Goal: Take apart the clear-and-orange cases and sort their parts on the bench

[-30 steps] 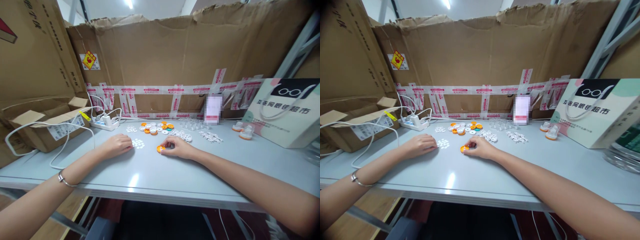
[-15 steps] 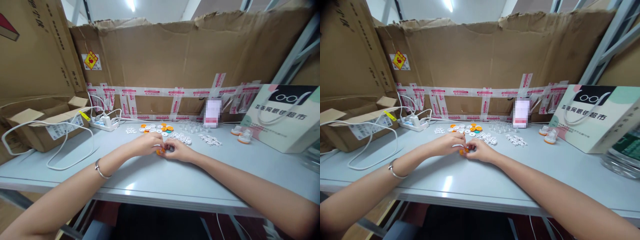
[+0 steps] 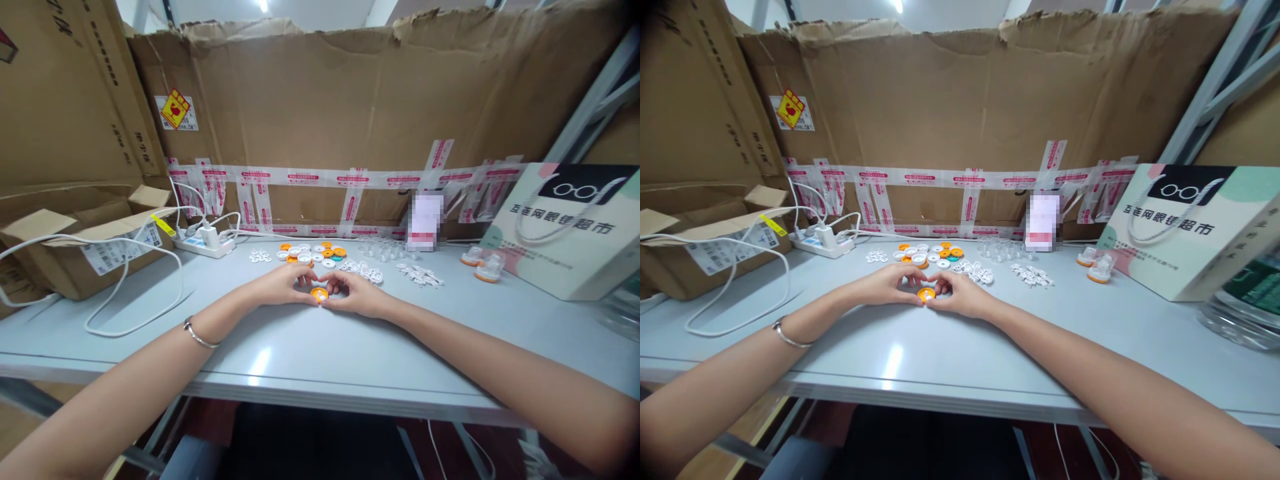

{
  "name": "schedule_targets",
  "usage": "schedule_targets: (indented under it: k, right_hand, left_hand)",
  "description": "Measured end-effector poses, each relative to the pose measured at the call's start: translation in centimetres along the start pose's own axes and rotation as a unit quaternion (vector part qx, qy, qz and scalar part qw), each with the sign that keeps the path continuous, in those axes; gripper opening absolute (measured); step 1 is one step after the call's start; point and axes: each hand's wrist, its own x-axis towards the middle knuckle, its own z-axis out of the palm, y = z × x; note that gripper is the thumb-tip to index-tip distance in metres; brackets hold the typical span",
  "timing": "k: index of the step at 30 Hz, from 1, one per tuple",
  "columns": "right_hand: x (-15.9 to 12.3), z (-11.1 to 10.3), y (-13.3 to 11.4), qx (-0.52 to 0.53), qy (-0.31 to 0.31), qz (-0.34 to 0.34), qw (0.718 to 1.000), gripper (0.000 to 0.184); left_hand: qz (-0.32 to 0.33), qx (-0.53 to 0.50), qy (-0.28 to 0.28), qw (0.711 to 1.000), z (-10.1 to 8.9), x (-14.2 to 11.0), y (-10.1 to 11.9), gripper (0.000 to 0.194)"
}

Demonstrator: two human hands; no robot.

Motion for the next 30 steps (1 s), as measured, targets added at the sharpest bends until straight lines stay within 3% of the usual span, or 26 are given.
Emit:
schedule_targets:
  k: [3, 7, 14, 19, 24, 30]
  right_hand:
    - [0.0, -0.1, -0.2, 0.005, 0.007, -0.010, 1.000, 0.038]
    - [0.0, 0.0, -0.9, -0.064, 0.004, -0.008, 0.998, 0.025]
    - [0.3, 0.3, -1.9, -0.074, 0.005, 0.058, 0.996, 0.013]
    - [1.1, 0.2, -1.0, -0.033, -0.027, 0.099, 0.994, 0.017]
    - [1.4, -0.2, -0.2, -0.027, -0.054, 0.085, 0.995, 0.020]
    - [1.3, -0.1, -0.3, -0.052, -0.022, 0.061, 0.997, 0.017]
  left_hand:
    - [0.015, 0.005, -0.019, 1.000, 0.2, 0.0, 0.3, 0.034]
    - [0.012, 0.020, -0.007, 1.000, 0.4, 0.1, 0.6, 0.030]
    - [-0.003, 0.011, 0.014, 1.000, 0.7, 0.3, 0.4, 0.034]
    - [-0.010, -0.007, 0.011, 1.000, 0.9, 0.4, 0.4, 0.033]
    - [-0.018, -0.010, 0.022, 1.000, 1.0, 0.4, 0.6, 0.033]
    - [-0.031, -0.003, 0.026, 0.999, 1.0, 0.5, 0.6, 0.034]
